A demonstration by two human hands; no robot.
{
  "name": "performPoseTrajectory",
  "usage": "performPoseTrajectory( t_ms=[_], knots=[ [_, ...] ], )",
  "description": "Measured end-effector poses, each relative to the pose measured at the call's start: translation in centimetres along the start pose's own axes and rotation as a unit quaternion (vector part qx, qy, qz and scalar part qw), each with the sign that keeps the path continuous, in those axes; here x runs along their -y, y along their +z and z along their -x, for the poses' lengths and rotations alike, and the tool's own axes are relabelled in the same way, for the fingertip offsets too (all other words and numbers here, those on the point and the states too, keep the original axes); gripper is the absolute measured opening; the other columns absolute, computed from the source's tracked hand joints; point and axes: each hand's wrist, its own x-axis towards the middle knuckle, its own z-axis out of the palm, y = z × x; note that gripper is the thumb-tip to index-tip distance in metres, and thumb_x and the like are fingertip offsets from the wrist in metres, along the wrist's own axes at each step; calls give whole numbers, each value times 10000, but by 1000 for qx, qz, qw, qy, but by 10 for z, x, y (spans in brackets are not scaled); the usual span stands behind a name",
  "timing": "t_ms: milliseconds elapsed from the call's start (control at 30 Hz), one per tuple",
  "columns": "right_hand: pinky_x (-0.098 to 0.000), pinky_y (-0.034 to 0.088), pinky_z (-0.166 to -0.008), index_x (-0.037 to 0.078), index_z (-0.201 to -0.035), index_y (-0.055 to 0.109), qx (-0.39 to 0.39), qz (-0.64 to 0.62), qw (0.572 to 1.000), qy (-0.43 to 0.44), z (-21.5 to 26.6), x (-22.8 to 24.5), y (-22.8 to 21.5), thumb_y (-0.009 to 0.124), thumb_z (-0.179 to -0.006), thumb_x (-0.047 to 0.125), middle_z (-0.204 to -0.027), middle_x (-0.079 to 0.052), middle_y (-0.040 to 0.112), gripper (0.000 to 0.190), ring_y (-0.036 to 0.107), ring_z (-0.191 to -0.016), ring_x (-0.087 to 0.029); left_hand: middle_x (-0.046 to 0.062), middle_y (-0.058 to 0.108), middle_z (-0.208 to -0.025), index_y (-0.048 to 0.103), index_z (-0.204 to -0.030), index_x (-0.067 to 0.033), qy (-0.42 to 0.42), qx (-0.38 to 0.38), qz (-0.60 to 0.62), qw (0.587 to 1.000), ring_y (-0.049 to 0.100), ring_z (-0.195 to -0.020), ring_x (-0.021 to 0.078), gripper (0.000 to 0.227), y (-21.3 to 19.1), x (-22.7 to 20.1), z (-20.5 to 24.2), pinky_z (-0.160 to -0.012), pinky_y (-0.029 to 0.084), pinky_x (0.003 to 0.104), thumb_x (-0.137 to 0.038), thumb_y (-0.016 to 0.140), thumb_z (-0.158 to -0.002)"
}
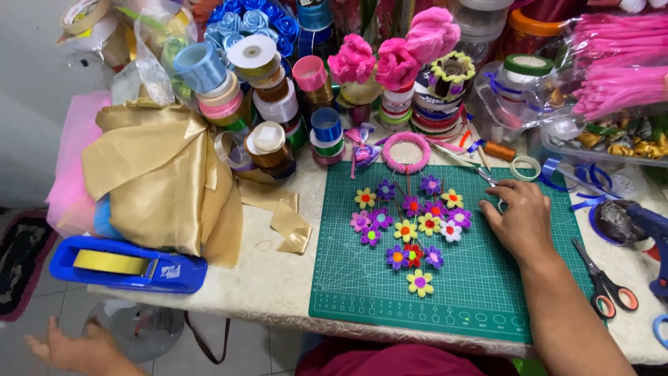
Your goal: Gluing small foam flowers onto a pink circular base using a hot glue gun.
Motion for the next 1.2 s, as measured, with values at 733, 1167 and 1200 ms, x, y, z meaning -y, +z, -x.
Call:
performPoseTrajectory(
  t_ms=[733,1167,1200],
  knots=[
    [-531,411,-978,154,-1150,795,7,-24,1000,-14,2,8,2,784,-883,335,-1293,-88,697,323,561,-1272,-320,204,366,-1573,280,-1504,-85,261,-22,525,810,246,-1549,445,581,-177,-327,170,-1301,92,682,-511,265,-1109],
    [-462,515,-930,183,-1086,793,-66,-35,997,-37,5,18,-7,767,-918,274,-1175,-70,720,193,650,-1204,-281,259,374,-1580,368,-1539,5,299,-104,532,785,268,-1475,517,747,-136,-445,126,-1196,116,627,-546,465,-1045],
    [-460,517,-924,181,-1078,794,-67,-37,996,-38,7,18,-7,775,-905,277,-1169,-72,723,200,652,-1201,-281,262,394,-1561,385,-1530,6,295,-100,536,785,278,-1472,519,721,-134,-453,128,-1197,106,623,-512,483,-1038]
  ],
)
